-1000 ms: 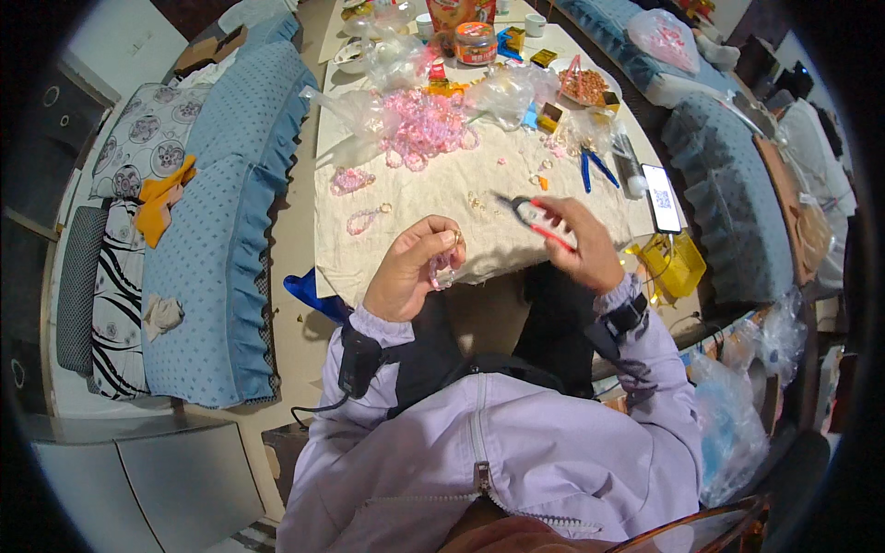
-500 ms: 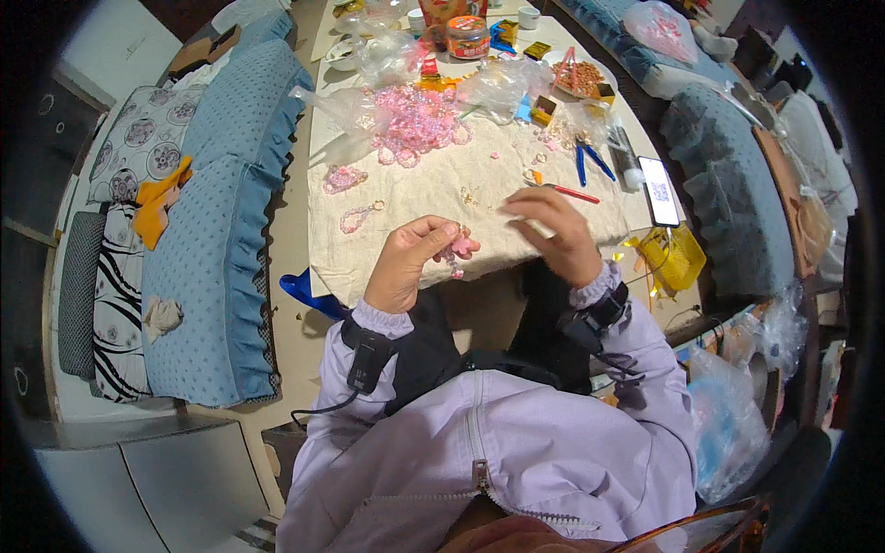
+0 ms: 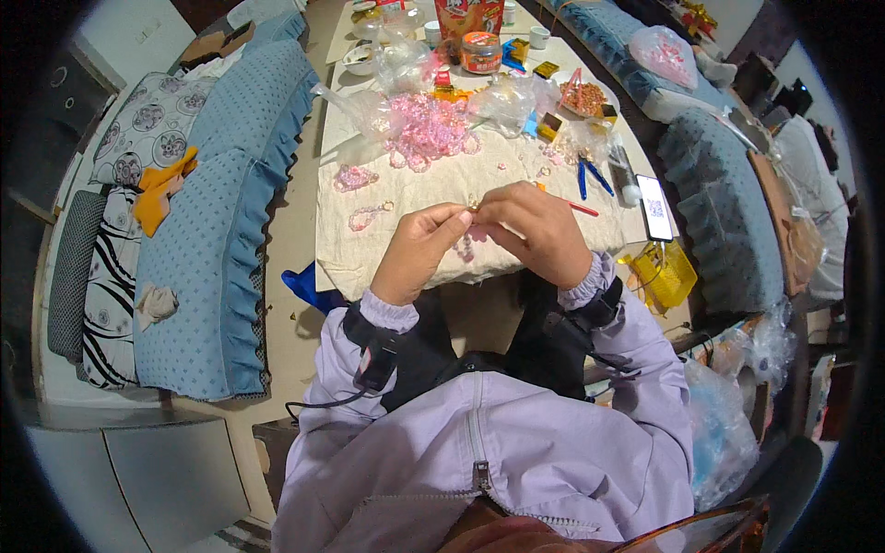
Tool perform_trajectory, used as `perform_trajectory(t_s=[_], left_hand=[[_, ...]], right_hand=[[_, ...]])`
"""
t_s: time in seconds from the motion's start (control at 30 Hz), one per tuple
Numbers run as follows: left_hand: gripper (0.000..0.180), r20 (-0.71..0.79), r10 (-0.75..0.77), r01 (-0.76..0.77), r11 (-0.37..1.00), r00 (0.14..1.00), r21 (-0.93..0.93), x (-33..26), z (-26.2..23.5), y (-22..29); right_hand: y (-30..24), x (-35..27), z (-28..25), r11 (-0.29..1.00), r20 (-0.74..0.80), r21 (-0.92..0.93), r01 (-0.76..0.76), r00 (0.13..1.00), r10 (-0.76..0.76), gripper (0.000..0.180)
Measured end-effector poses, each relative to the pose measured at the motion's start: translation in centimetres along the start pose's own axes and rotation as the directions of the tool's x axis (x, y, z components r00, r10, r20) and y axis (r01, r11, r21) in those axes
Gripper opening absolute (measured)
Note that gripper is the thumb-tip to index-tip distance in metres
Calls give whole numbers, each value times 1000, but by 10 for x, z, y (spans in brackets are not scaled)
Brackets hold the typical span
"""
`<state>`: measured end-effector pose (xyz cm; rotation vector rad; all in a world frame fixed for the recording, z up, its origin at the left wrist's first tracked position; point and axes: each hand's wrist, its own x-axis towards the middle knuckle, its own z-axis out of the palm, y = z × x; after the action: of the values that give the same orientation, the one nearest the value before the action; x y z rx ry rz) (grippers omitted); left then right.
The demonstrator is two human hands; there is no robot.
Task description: The person assembles a beaded keychain by threading pink beads onto a string and using pliers to attach a metal clasp. The person repeatedly picks up beads, threads them, and secures the end with pliers.
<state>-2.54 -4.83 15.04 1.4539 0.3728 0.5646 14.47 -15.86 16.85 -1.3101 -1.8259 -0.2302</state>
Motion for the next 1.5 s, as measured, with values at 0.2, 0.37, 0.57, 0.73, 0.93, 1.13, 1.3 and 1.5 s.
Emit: perform_trajectory(t_s=[0.2,0.37,0.57,0.73,0.93,1.13,1.3,1.5], left_hand=[[27,13,185,-184,964,983,192,2,2,11],[23,-71,170,-160,979,983,125,7,5,21],[46,-69,318,-299,932,945,207,11,13,24],[56,-37,275,-266,950,961,164,9,15,23],[52,-8,174,-174,984,985,-36,6,19,18],[47,-7,158,-158,984,987,-79,8,14,10],[45,-24,140,-140,989,990,-41,8,12,10],[42,-72,57,-67,987,996,-145,9,8,9]], right_hand=[[-12,21,-11,994,-52,52,-94,994,97,14],[-17,38,-26,991,-32,-134,-12,999,8,16],[-26,46,-30,977,-70,71,-202,976,207,15],[-29,48,-35,966,-113,126,-227,964,241,14],[-30,53,-44,962,-107,128,-242,961,256,12],[-32,60,-51,961,-110,101,-256,958,266,12],[-32,65,-52,964,-176,121,-237,951,255,19],[-32,65,-52,959,-169,141,-246,949,268,17]])
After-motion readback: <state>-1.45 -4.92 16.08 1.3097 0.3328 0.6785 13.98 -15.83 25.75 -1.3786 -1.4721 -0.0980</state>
